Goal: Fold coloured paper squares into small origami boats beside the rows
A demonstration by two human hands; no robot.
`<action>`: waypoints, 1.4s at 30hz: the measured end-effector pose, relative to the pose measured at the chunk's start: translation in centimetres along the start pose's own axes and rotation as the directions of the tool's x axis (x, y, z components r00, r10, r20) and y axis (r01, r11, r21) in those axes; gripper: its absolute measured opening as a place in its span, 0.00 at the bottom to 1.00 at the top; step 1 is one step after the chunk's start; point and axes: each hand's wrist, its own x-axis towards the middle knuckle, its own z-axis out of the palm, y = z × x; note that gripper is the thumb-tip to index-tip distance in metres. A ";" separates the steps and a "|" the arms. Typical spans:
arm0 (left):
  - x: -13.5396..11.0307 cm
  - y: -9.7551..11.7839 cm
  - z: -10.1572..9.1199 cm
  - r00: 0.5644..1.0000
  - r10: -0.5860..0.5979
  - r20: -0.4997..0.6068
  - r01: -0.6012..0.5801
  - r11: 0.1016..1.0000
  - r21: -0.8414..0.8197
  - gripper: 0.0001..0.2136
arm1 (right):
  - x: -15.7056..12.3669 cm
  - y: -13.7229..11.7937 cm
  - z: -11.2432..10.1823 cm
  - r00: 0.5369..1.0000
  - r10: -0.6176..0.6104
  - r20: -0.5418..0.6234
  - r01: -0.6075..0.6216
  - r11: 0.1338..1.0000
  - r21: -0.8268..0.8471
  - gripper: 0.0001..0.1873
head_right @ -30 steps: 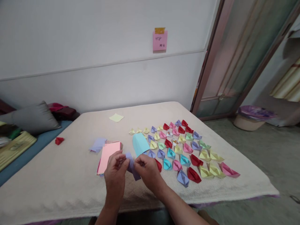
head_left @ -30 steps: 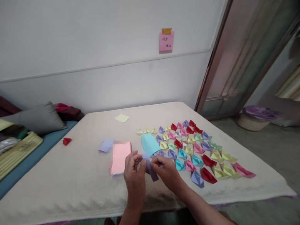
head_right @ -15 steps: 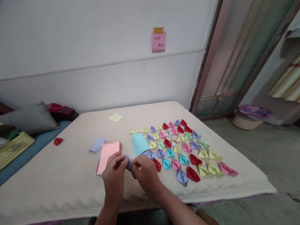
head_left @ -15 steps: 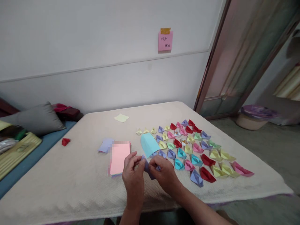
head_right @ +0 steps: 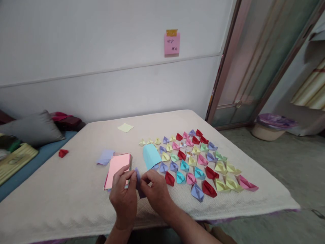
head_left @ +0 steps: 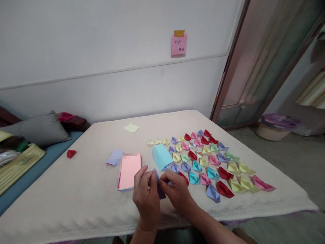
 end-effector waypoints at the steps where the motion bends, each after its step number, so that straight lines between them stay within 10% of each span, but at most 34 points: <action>1: -0.1 0.0 0.0 1.000 0.013 -0.004 -0.013 1.000 0.002 0.06 | 0.0 0.0 0.0 1.000 -0.001 -0.002 0.001 1.000 0.003 0.09; 9: -0.3 -0.5 0.2 0.993 0.118 0.027 -0.120 0.989 0.081 0.08 | -0.1 -0.6 0.1 1.000 -0.001 0.005 0.001 0.999 0.045 0.10; 16: 0.8 -0.3 0.1 0.984 -0.100 0.146 0.122 0.980 -0.156 0.06 | 0.0 -0.3 0.1 1.000 -0.005 -0.009 0.005 1.000 0.003 0.12; 22: 1.8 -0.4 -0.4 0.832 -0.385 0.398 0.529 0.767 -0.363 0.07 | 0.6 0.1 -0.6 0.996 -0.085 -0.007 0.084 0.990 -0.117 0.11; 28: 1.7 -0.6 -0.2 0.834 -0.373 0.407 0.526 0.761 -0.380 0.05 | 0.5 0.2 -0.7 0.991 -0.124 0.044 0.130 0.976 -0.174 0.13; 36: 1.7 -1.3 -0.1 0.663 -0.487 0.569 0.747 0.383 -0.543 0.07 | 1.3 0.2 -1.2 0.991 0.062 0.123 -0.070 0.995 0.069 0.08; 42: 2.1 -1.5 -0.1 0.627 -0.458 0.630 0.778 0.398 -0.485 0.10 | 1.8 0.4 -1.7 0.973 0.149 0.174 -0.182 0.965 0.191 0.07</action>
